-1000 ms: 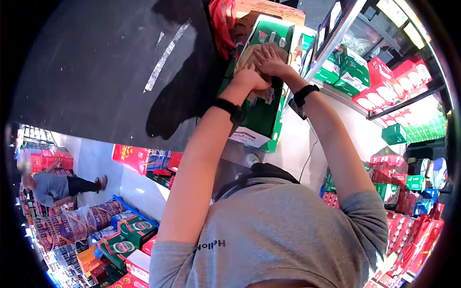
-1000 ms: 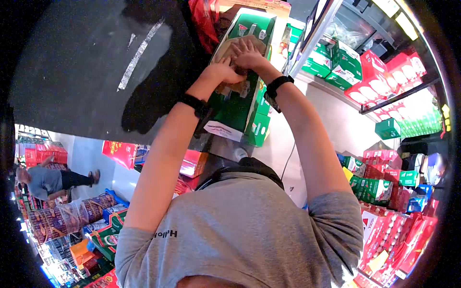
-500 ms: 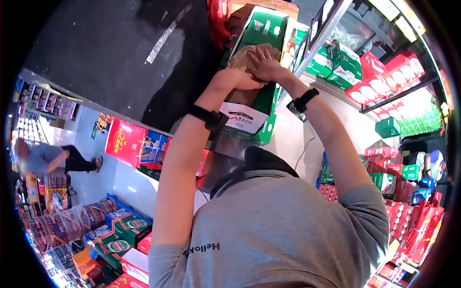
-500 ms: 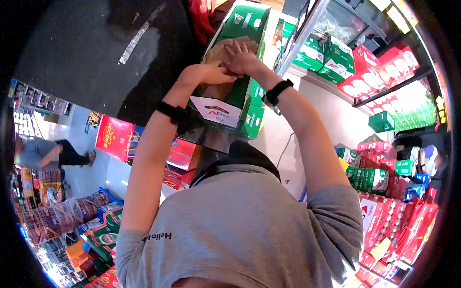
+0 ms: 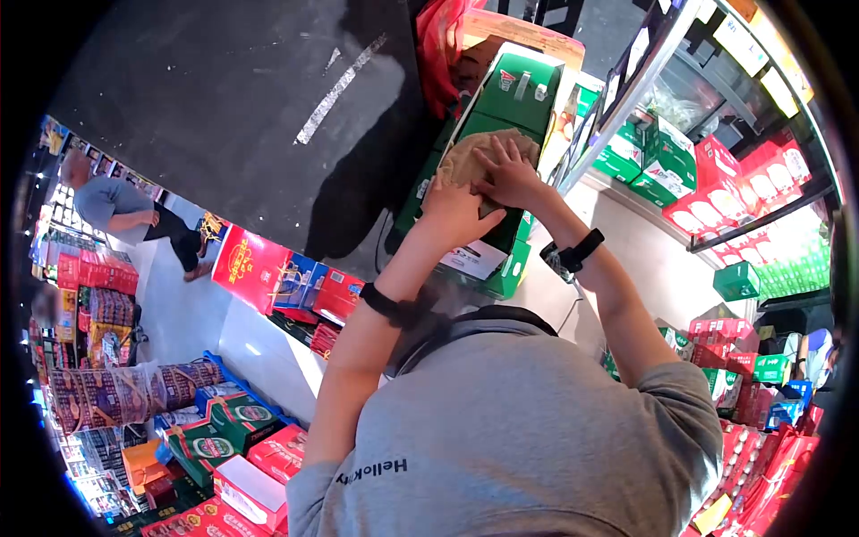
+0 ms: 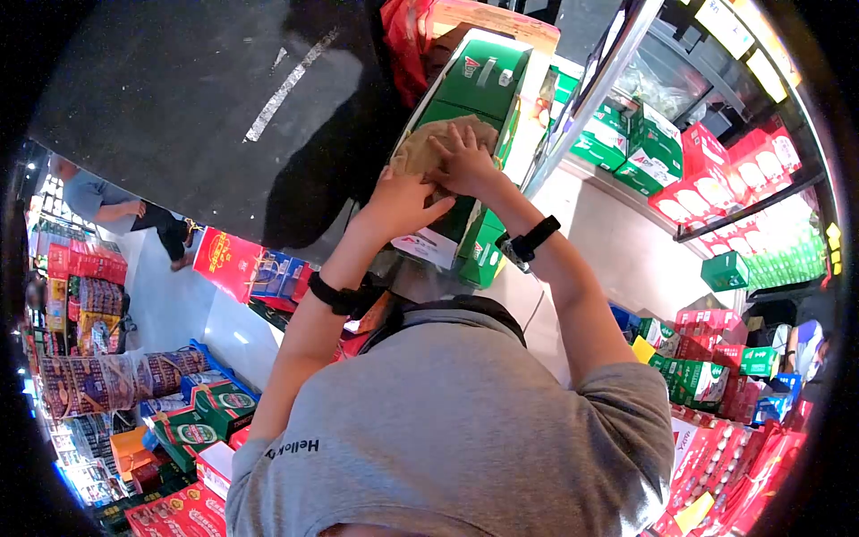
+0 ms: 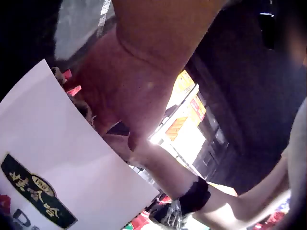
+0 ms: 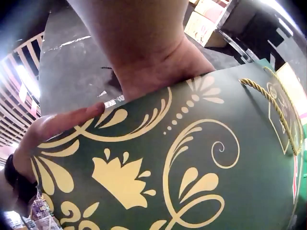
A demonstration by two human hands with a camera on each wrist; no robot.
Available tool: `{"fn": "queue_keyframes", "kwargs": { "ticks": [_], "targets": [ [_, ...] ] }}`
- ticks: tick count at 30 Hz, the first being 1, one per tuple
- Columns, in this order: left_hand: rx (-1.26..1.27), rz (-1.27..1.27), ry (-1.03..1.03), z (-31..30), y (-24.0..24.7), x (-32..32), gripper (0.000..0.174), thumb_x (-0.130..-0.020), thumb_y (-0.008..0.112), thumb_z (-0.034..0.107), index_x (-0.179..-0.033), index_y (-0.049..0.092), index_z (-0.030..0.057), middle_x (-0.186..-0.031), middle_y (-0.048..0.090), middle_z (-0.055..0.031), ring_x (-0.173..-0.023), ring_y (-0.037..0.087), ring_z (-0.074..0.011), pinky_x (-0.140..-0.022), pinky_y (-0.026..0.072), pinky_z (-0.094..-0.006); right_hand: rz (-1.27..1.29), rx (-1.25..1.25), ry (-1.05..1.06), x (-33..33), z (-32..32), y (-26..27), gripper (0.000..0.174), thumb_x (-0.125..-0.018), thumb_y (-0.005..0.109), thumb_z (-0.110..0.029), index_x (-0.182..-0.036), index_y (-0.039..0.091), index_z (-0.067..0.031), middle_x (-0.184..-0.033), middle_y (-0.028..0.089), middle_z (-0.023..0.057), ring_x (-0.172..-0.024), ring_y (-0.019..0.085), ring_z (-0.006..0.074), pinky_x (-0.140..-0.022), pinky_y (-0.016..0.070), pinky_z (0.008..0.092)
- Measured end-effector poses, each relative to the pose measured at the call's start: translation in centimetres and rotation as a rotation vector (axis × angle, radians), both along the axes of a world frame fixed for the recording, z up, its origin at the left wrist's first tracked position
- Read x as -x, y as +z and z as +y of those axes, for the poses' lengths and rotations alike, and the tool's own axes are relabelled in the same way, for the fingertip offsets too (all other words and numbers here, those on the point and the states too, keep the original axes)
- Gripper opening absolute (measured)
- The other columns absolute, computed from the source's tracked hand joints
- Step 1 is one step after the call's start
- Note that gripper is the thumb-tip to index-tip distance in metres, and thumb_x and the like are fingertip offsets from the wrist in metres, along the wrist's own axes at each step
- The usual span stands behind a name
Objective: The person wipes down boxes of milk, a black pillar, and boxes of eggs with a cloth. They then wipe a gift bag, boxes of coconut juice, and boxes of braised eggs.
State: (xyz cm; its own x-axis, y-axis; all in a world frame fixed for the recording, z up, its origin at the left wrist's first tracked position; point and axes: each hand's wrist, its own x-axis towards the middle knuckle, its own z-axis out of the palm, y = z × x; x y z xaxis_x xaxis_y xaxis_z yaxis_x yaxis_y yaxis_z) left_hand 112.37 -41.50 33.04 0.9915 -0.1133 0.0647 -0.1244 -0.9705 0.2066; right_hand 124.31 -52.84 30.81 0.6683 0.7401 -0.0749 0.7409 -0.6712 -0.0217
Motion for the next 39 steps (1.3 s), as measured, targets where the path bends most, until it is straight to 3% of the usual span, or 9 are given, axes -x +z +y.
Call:
{"fn": "queue_keyframes", "kwargs": {
  "ticks": [6,9,19,23,26,32,35,37,39],
  "targets": [
    [-0.02,0.259,0.055,-0.9,2.1,-0.9,0.066,-0.083,0.039,0.058,-0.116,0.056,0.0032,-0.115,0.057,-0.0142,-0.11,0.051,-0.0281,-0.1,0.0253,-0.0515,-0.036,-0.005,0.04,-1.2,-0.2,-1.2,0.062,-0.087,0.039,-0.052,-0.14,0.024,-0.0246,-0.147,0.011,0.0161,-0.133,0.017,0.0391,-0.105,0.0244,0.0465],
    [-0.049,-0.03,0.041,-1.0,0.3,-0.9,0.064,-0.082,0.045,0.056,-0.111,0.058,0.0004,-0.114,0.055,-0.0179,-0.106,0.051,-0.0324,-0.097,0.0308,-0.0462,-0.096,-0.035,0.08,-1.9,-0.4,-1.9,0.06,-0.088,0.038,-0.051,-0.14,0.024,-0.0251,-0.147,0.011,0.016,-0.133,0.017,0.038,-0.105,0.0238,0.0451],
    [0.043,-0.035,0.035,-0.8,-1.9,-3.2,0.077,-0.082,0.046,0.054,-0.132,0.034,-0.0028,-0.125,0.046,-0.0233,-0.115,0.045,-0.0345,-0.097,0.0352,-0.0399,-0.072,-0.069,0.167,-6.5,0.1,-2.3,0.061,-0.089,0.041,-0.045,-0.139,0.025,-0.0134,-0.145,0.015,0.0183,-0.132,0.018,0.0389,-0.104,0.0276,0.0465],
    [0.059,-0.062,0.017,-0.6,-1.5,-2.4,0.072,-0.083,0.045,0.052,-0.129,0.038,-0.0032,-0.123,0.047,-0.0232,-0.114,0.045,-0.0352,-0.096,0.0362,-0.0401,-0.127,-0.163,0.171,-5.8,-0.2,-3.1,0.059,-0.089,0.041,-0.042,-0.138,0.027,-0.0119,-0.144,0.017,0.019,-0.131,0.02,0.0397,-0.103,0.0284,0.0459],
    [0.148,-0.042,-0.026,-0.4,-0.5,-0.8,0.063,-0.085,0.044,0.048,-0.123,0.046,-0.0033,-0.116,0.052,-0.0231,-0.108,0.049,-0.0364,-0.093,0.0377,-0.0418,-0.162,-0.064,0.204,-3.8,-0.8,-2.6,0.06,-0.087,0.044,-0.04,-0.137,0.029,-0.0105,-0.143,0.021,0.0195,-0.129,0.024,0.0408,-0.103,0.0293,0.0453],
    [0.154,0.231,-0.008,-1.5,2.8,1.0,0.056,-0.087,0.043,0.046,-0.113,0.056,-0.0022,-0.096,0.06,-0.0225,-0.093,0.055,-0.0382,-0.087,0.0388,-0.0456,0.013,-0.042,0.16,0.8,-1.7,0.0,0.062,-0.082,0.048,-0.036,-0.136,0.032,-0.0115,-0.142,0.025,0.0183,-0.129,0.028,0.0366,-0.102,0.0315,0.042],
    [0.065,0.31,0.002,-1.7,2.3,0.9,0.06,-0.087,0.043,0.048,-0.118,0.051,-0.003,-0.108,0.056,-0.0233,-0.103,0.051,-0.0373,-0.092,0.0369,-0.043,0.016,-0.014,0.17,1.2,-1.6,0.9,0.058,-0.083,0.045,-0.033,-0.136,0.034,-0.012,-0.142,0.026,0.0175,-0.129,0.029,0.0358,-0.103,0.0309,0.0419],
    [0.083,-0.028,-0.05,-1.1,-1.8,0.5,0.07,-0.083,0.042,0.056,-0.121,0.048,-0.0031,-0.126,0.044,-0.0233,-0.119,0.04,-0.0368,-0.102,0.0273,-0.0437,0.023,-0.012,0.173,-0.1,-1.5,-0.4,0.056,-0.084,0.045,-0.031,-0.135,0.035,-0.011,-0.142,0.026,0.0177,-0.129,0.029,0.0359,-0.103,0.0309,0.042],
    [0.058,-0.023,-0.064,-0.7,-3.2,-0.5,0.074,-0.083,0.041,0.058,-0.127,0.041,-0.0022,-0.131,0.037,-0.0236,-0.123,0.033,-0.0372,-0.104,0.0232,-0.0446,-0.111,-0.061,0.389,-3.7,-1.1,-3.8,0.057,-0.082,0.047,-0.02,-0.136,0.032,-0.0094,-0.142,0.027,0.018,-0.131,0.025,0.0345,-0.102,0.033,0.0394]
  ]
}}
